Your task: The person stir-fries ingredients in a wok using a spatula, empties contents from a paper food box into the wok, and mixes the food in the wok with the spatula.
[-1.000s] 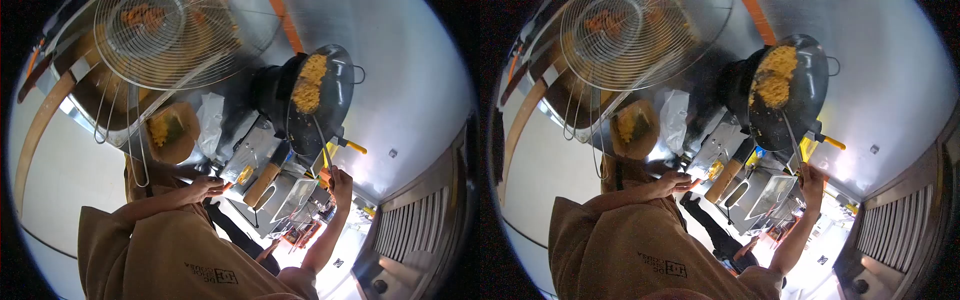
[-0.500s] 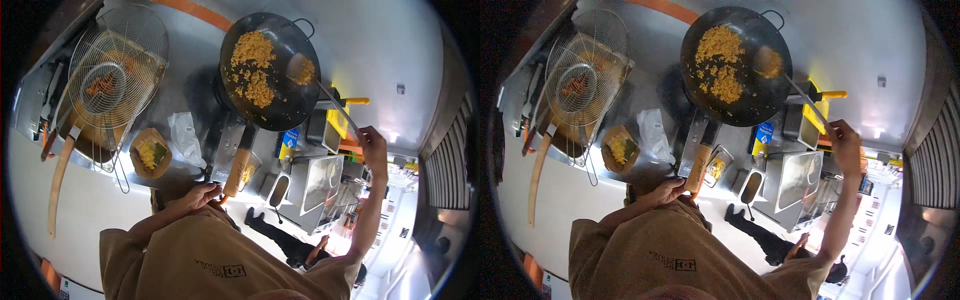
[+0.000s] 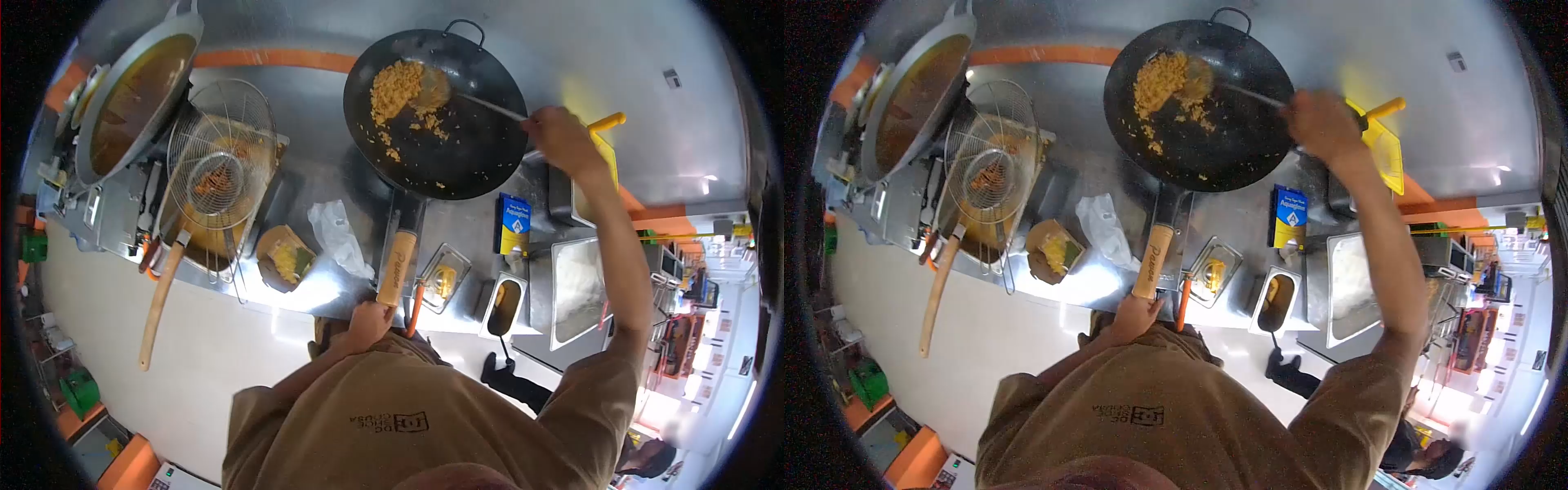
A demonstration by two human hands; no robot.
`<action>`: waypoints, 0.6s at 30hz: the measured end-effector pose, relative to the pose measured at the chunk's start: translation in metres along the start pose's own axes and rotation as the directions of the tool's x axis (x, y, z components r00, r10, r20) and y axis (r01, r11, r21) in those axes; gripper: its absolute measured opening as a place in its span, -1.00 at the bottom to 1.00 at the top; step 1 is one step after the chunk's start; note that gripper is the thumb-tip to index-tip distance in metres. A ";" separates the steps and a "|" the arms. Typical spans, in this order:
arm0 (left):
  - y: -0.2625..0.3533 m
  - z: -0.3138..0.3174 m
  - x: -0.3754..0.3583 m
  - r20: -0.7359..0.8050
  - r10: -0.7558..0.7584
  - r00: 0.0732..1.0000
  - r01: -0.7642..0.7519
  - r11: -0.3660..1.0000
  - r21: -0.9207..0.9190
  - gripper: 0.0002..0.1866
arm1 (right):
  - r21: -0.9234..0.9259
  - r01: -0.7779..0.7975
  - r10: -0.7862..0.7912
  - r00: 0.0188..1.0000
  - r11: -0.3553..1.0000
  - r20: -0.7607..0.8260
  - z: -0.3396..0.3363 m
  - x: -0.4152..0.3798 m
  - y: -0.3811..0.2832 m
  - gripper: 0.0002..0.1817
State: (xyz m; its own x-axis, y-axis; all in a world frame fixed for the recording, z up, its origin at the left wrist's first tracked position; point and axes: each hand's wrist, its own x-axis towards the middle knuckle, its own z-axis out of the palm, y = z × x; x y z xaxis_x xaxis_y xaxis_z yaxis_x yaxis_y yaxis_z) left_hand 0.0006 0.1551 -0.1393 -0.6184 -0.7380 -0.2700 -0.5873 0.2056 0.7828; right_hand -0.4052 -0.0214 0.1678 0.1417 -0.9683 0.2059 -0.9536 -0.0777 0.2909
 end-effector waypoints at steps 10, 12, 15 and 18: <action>-0.042 0.039 0.004 0.108 -0.085 0.991 0.127 0.865 -0.485 -0.69 | 0.455 -0.078 -0.107 0.924 0.887 0.367 0.030 0.000 -0.012 -0.61; -0.041 0.048 -0.001 0.109 -0.062 0.992 0.115 0.796 -0.595 -0.68 | 0.499 -0.447 0.137 0.830 0.742 0.541 -0.021 -0.011 -0.027 -0.71; -0.047 0.039 0.006 0.082 -0.023 0.996 0.075 0.702 -0.708 -0.67 | 0.432 -0.554 0.164 0.729 0.712 0.665 -0.009 -0.019 -0.036 -0.68; -0.047 0.043 0.002 0.087 -0.002 0.996 0.063 0.711 -0.701 -0.66 | 0.413 -0.363 0.022 0.773 0.835 0.634 -0.002 -0.035 -0.039 -0.73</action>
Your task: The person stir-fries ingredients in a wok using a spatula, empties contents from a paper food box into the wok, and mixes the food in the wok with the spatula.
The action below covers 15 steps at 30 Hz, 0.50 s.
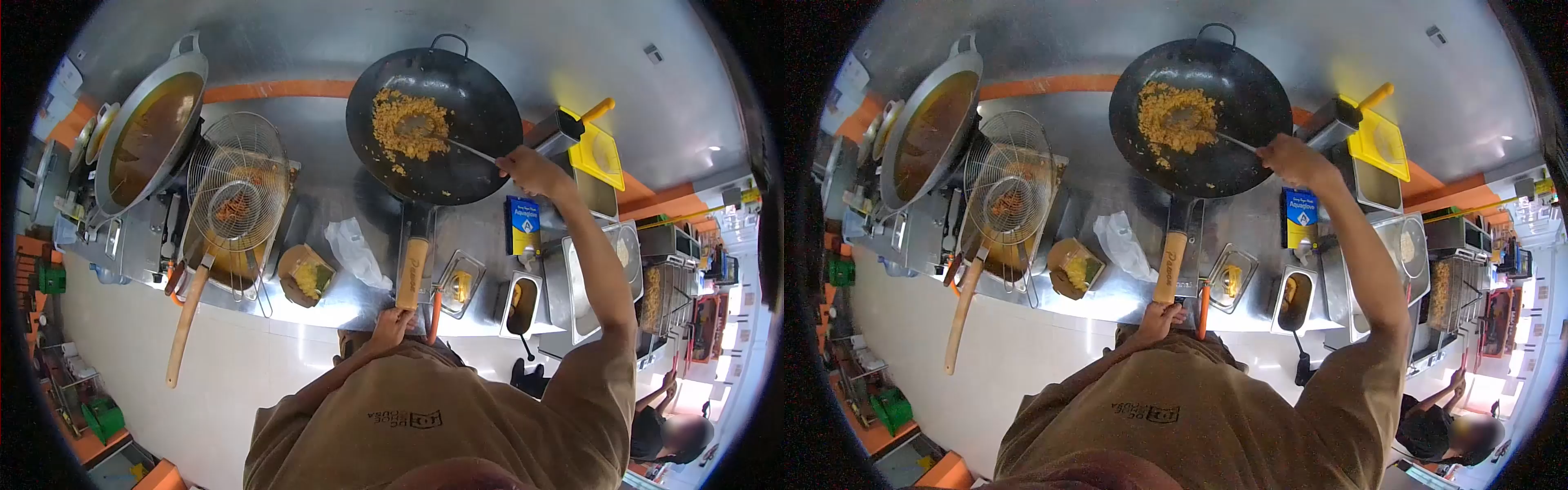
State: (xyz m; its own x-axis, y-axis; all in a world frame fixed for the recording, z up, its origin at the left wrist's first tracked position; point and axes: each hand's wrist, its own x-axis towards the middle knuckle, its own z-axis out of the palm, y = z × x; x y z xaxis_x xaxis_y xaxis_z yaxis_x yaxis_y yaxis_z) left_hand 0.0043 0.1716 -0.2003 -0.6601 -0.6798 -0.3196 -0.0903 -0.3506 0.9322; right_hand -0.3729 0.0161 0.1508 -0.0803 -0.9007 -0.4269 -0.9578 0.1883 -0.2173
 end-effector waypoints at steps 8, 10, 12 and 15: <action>0.049 0.007 0.005 0.059 0.132 0.989 -0.118 0.503 0.856 -0.68 | -0.513 0.424 -0.570 0.805 0.746 -0.163 0.053 0.035 0.032 -0.78; 0.050 0.008 0.007 0.124 0.201 0.972 -0.202 0.435 0.877 -0.66 | -0.453 0.247 -0.381 0.895 0.856 -0.232 0.076 0.046 0.011 -0.79; 0.041 0.010 0.012 0.107 0.246 0.963 -0.200 0.392 0.898 -0.62 | -0.199 -0.013 -0.042 0.963 0.980 -0.266 0.046 0.009 -0.018 -0.65; 0.023 0.004 0.019 0.112 0.286 0.952 -0.235 0.445 0.864 -0.58 | -0.002 -0.244 0.243 0.965 0.970 -0.103 0.009 -0.049 -0.027 -0.50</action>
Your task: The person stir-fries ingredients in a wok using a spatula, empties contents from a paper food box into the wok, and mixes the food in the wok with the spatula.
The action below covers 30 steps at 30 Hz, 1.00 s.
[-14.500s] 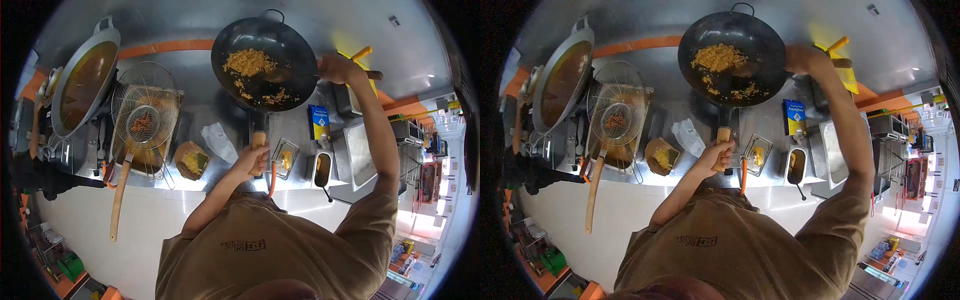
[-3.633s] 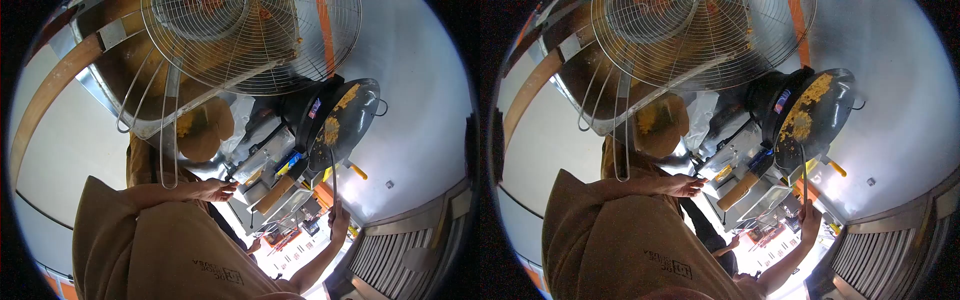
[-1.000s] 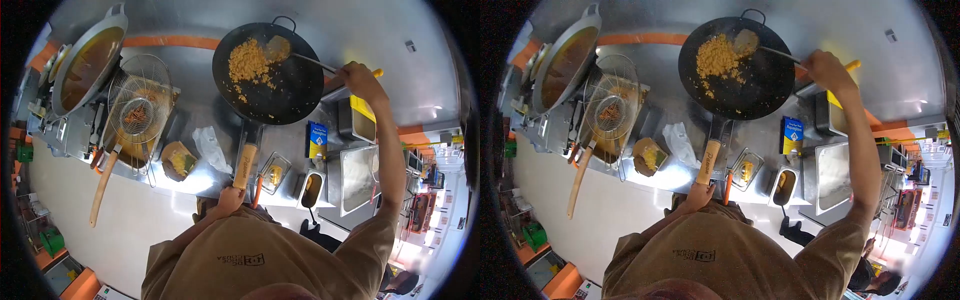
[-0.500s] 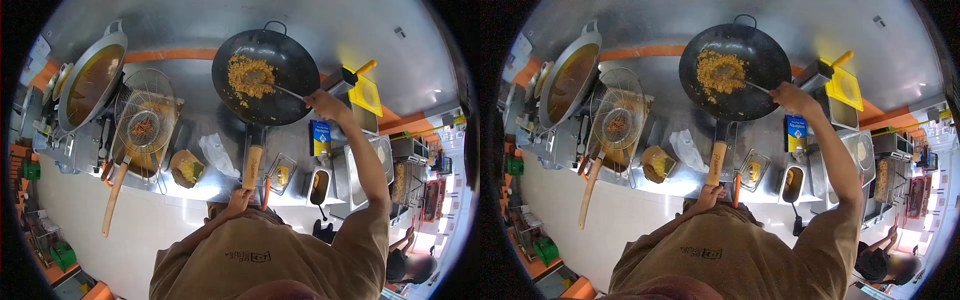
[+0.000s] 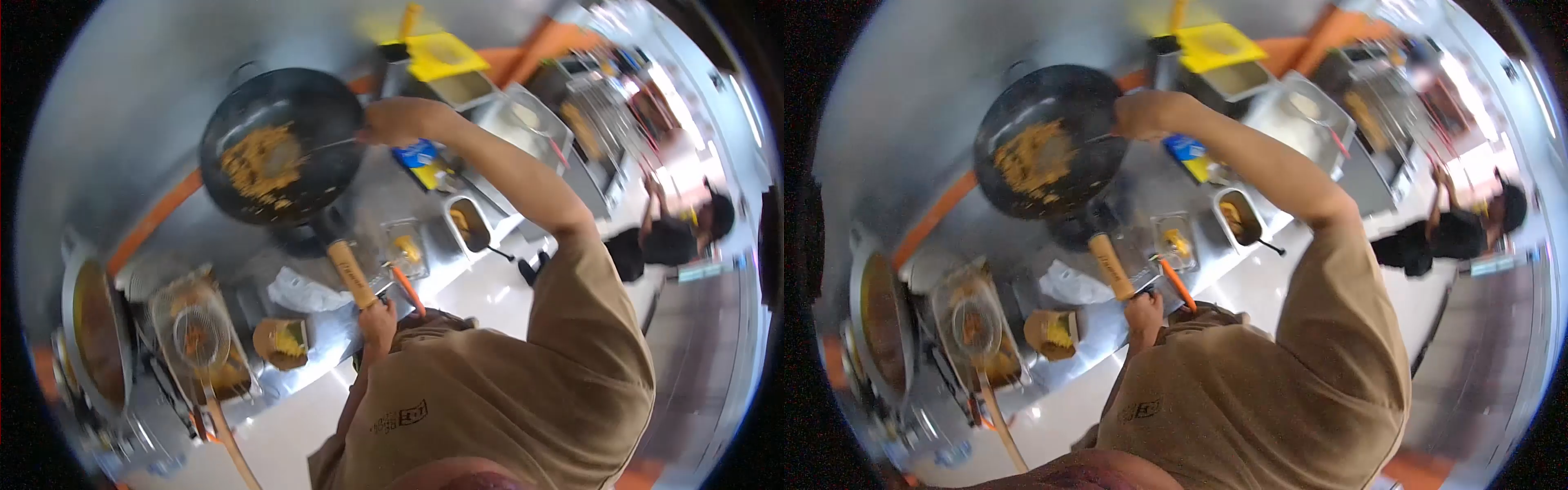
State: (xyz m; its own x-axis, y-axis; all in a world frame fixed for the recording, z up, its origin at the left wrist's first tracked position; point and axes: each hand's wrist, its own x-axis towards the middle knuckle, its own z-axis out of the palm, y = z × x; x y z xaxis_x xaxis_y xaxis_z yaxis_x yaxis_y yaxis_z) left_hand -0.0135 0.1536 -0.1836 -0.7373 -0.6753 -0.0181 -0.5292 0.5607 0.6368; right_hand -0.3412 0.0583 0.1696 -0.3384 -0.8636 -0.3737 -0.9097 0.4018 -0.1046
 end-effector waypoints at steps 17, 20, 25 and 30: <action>0.001 0.018 -0.017 0.433 -0.175 0.884 0.446 0.045 -0.894 -0.48 | 0.771 -0.053 0.228 0.966 0.635 -0.121 0.090 -0.173 0.019 -0.52; -0.006 0.041 -0.022 0.404 -0.191 0.894 0.403 -0.050 -0.914 -0.48 | 0.738 -0.065 0.258 0.954 0.671 -0.151 0.098 -0.179 0.034 -0.58; -0.025 0.061 -0.029 0.396 -0.240 0.886 0.372 -0.143 -0.917 -0.51 | 0.788 0.040 0.246 0.939 0.614 -0.240 0.122 -0.174 0.052 -0.70; 0.004 0.021 -0.019 0.435 -0.225 0.872 0.449 0.012 -0.893 -0.52 | 0.898 0.134 0.263 0.929 0.420 -0.261 0.128 -0.166 0.044 -0.65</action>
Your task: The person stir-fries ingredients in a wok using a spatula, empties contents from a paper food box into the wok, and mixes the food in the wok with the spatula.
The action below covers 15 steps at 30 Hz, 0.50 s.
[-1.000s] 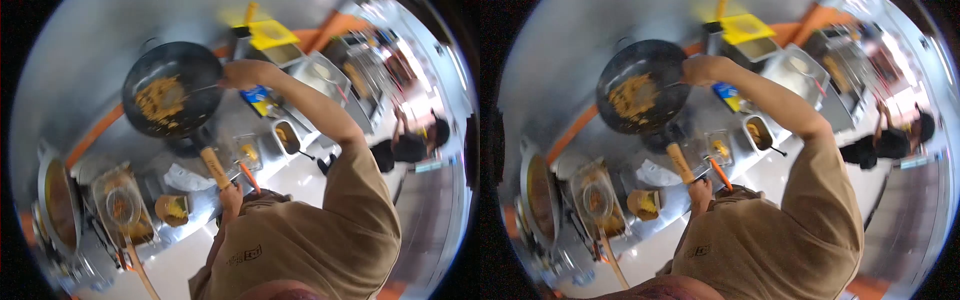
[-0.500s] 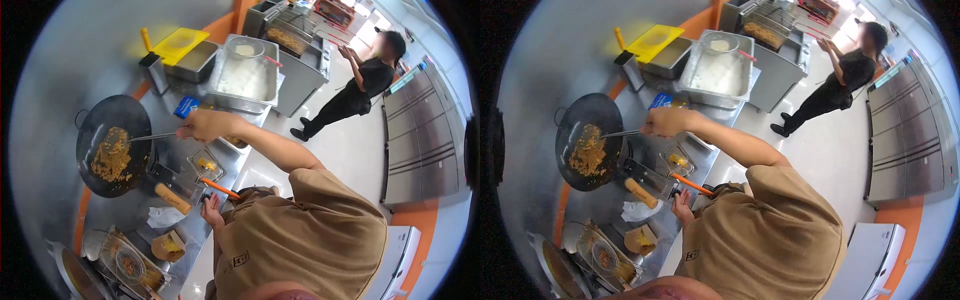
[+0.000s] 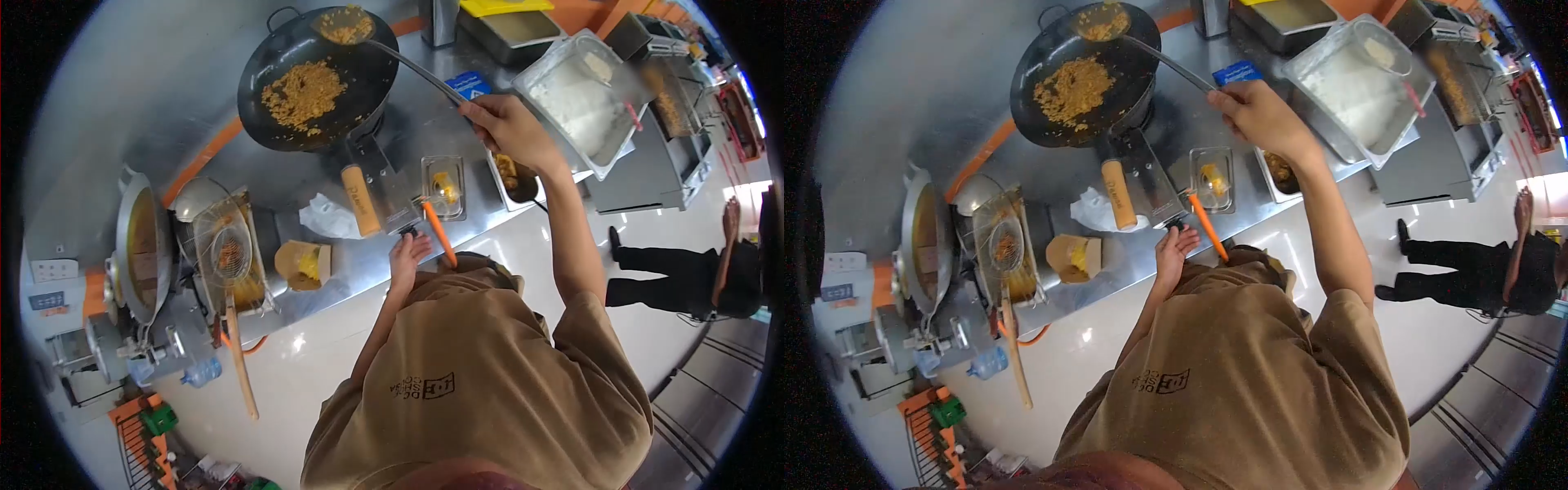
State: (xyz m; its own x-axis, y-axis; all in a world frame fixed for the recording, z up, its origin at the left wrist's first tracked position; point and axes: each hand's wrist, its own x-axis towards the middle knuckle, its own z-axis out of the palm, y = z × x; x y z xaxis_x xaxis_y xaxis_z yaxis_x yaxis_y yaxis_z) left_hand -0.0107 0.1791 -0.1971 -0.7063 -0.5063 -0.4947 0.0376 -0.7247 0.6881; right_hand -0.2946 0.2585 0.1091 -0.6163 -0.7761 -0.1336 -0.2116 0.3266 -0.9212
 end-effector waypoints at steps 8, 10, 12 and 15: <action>0.022 0.011 0.001 -0.170 -0.053 0.984 0.108 0.939 0.327 -0.62 | 0.181 0.123 -0.101 0.987 0.976 -0.126 0.087 -0.008 0.065 -0.68; 0.021 0.004 0.001 -0.190 -0.058 0.980 0.111 0.954 0.280 -0.66 | 0.268 0.135 -0.095 0.983 0.954 -0.156 0.100 -0.016 0.071 -0.72; 0.021 0.001 -0.004 -0.185 -0.056 0.981 0.116 0.938 0.328 -0.61 | 0.374 0.147 -0.088 0.981 0.916 -0.170 0.111 -0.021 0.081 -0.74; 0.030 0.008 -0.012 -0.095 -0.177 0.980 0.187 0.975 0.118 -0.55 | 0.425 0.114 -0.075 0.991 0.898 -0.106 0.117 -0.022 0.097 -0.76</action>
State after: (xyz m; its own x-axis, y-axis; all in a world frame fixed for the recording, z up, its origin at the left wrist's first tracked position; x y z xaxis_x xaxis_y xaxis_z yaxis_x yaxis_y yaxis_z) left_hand -0.0067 0.1665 -0.1664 -0.6314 -0.4123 -0.6567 -0.1788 -0.7466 0.6407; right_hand -0.2123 0.2441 -0.0201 -0.6759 -0.7366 -0.0241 0.0623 -0.0245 -0.9978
